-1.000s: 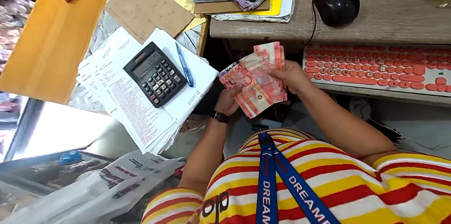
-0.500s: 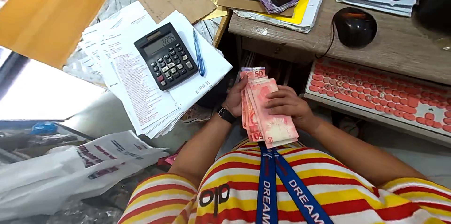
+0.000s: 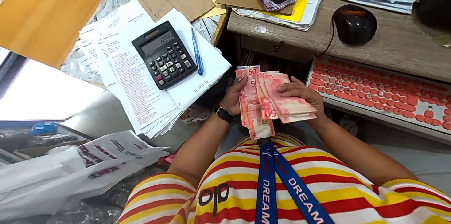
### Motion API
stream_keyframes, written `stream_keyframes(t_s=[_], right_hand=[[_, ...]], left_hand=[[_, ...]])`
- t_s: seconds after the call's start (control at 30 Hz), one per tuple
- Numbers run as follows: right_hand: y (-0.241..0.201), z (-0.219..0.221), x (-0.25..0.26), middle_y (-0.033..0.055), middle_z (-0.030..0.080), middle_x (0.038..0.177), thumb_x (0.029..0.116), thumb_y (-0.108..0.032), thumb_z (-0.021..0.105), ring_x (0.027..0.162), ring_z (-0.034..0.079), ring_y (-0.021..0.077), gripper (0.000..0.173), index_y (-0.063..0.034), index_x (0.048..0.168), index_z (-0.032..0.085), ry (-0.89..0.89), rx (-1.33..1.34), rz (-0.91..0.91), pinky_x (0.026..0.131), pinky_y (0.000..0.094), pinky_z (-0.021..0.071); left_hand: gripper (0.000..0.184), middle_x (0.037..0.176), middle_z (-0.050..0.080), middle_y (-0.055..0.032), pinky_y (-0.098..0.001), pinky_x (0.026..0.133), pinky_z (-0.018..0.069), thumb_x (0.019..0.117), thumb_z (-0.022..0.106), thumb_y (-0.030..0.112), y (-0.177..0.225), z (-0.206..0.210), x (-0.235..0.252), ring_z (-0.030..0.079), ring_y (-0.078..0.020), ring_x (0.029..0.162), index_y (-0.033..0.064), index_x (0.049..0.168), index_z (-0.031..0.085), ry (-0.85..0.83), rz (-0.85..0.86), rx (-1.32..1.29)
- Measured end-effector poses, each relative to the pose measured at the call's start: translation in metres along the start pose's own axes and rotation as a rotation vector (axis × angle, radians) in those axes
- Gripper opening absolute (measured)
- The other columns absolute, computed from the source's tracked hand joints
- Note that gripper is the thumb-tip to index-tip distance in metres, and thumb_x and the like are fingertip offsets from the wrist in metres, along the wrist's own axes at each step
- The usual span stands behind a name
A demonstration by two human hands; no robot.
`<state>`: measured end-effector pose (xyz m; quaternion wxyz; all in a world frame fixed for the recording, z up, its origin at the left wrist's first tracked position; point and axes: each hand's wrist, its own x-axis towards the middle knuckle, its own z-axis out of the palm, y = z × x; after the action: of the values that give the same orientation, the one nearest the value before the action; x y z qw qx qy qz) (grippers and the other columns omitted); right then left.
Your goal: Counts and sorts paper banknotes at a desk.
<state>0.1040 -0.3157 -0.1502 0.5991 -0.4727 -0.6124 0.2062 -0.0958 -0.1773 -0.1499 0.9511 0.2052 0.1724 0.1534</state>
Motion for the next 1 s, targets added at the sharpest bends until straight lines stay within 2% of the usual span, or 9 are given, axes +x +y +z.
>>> stream_keyframes(t_s=[0.07,0.17,0.3,0.47,0.6,0.67,0.73,0.87,1.0], right_hand=[[-0.006,-0.002,0.002,-0.0030,0.076,0.109,0.0975,-0.014,0.061,0.111,0.068,0.0077,0.016,-0.0105,0.100,0.076,0.145,-0.003,0.112,0.117,0.0444,0.0403],[-0.024,-0.009,0.013,-0.0148,0.074,0.101,0.0928,0.001,0.068,0.094,0.069,-0.0021,0.021,-0.0155,0.106,0.071,0.355,0.012,0.338,0.090,0.0235,0.0592],[-0.043,-0.019,0.026,-0.0102,0.074,0.083,0.0932,0.005,0.066,0.074,0.070,-0.0003,0.016,-0.0105,0.099,0.068,0.391,0.112,0.659,0.072,0.0210,0.0610],[-0.044,-0.024,0.032,-0.0062,0.073,0.075,0.0977,0.000,0.063,0.063,0.068,0.0016,0.009,-0.0082,0.097,0.068,0.331,0.181,0.847,0.062,0.0208,0.0595],[-0.040,-0.021,0.038,-0.0010,0.070,0.081,0.0959,-0.013,0.070,0.070,0.066,0.0024,0.012,-0.0022,0.102,0.070,0.186,-0.313,0.616,0.069,0.0242,0.0571],[-0.046,-0.011,0.048,0.0216,0.072,0.090,0.0968,-0.013,0.068,0.081,0.070,0.0326,0.022,0.0081,0.102,0.071,0.053,-0.607,0.503,0.077,0.0528,0.0556],[-0.049,0.009,0.053,0.0273,0.071,0.093,0.0969,-0.011,0.066,0.085,0.071,0.0447,0.020,0.0093,0.097,0.069,-0.090,-0.741,0.470,0.075,0.0630,0.0546],[-0.042,0.035,0.051,0.0235,0.070,0.088,0.0950,-0.015,0.070,0.080,0.070,0.0405,0.022,0.0068,0.089,0.069,-0.223,-0.669,0.417,0.069,0.0580,0.0553],[-0.036,0.026,0.059,0.0153,0.069,0.082,0.0935,-0.022,0.075,0.076,0.066,0.0256,0.025,0.0025,0.093,0.072,-0.239,-0.420,0.566,0.072,0.0471,0.0526]], left_hand=[[0.036,0.102,0.075,-0.0047,-0.0325,0.076,0.0629,0.1045,0.045,0.044,-0.002,0.002,-0.001,0.075,-0.0152,0.088,0.0180,0.121,0.063,0.021,-0.014,0.002],[0.049,0.116,0.072,-0.0143,-0.0438,0.086,0.0611,0.0979,0.058,0.043,-0.010,0.001,-0.006,0.073,-0.0280,0.103,0.0130,0.136,0.055,-0.052,-0.058,0.006],[0.055,0.118,0.074,-0.0137,-0.0457,0.098,0.0567,0.0814,0.081,0.041,-0.023,0.005,-0.018,0.070,-0.0292,0.113,0.0148,0.127,0.065,-0.109,-0.152,0.029],[0.038,0.101,0.074,-0.0085,-0.0364,0.083,0.0610,0.1052,0.035,0.012,-0.016,0.023,-0.019,0.073,-0.0197,0.090,0.0065,0.141,0.048,0.259,-0.016,0.160],[0.033,0.108,0.071,-0.0111,-0.0306,0.078,0.0596,0.1078,0.042,0.006,-0.015,0.021,0.001,0.072,-0.0164,0.087,0.0025,0.140,0.046,0.598,0.131,0.414],[0.037,0.120,0.068,-0.0130,-0.0317,0.084,0.0577,0.1045,0.045,-0.001,-0.020,0.021,0.005,0.070,-0.0157,0.097,-0.0002,0.141,0.044,0.583,0.174,0.497],[0.033,0.114,0.068,-0.0109,-0.0319,0.085,0.0580,0.1026,0.047,-0.003,-0.025,0.029,0.009,0.069,-0.0141,0.096,-0.0012,0.135,0.047,0.571,0.203,0.516],[0.020,0.098,0.068,-0.0027,-0.0300,0.084,0.0582,0.1094,0.039,0.010,-0.027,0.042,0.009,0.069,-0.0099,0.089,0.0054,0.123,0.053,0.537,0.229,0.347],[0.039,0.099,0.070,-0.0011,-0.0296,0.086,0.0583,0.1130,0.020,0.026,-0.024,0.037,0.003,0.070,-0.0105,0.094,0.0126,0.120,0.055,0.432,0.229,0.193]])
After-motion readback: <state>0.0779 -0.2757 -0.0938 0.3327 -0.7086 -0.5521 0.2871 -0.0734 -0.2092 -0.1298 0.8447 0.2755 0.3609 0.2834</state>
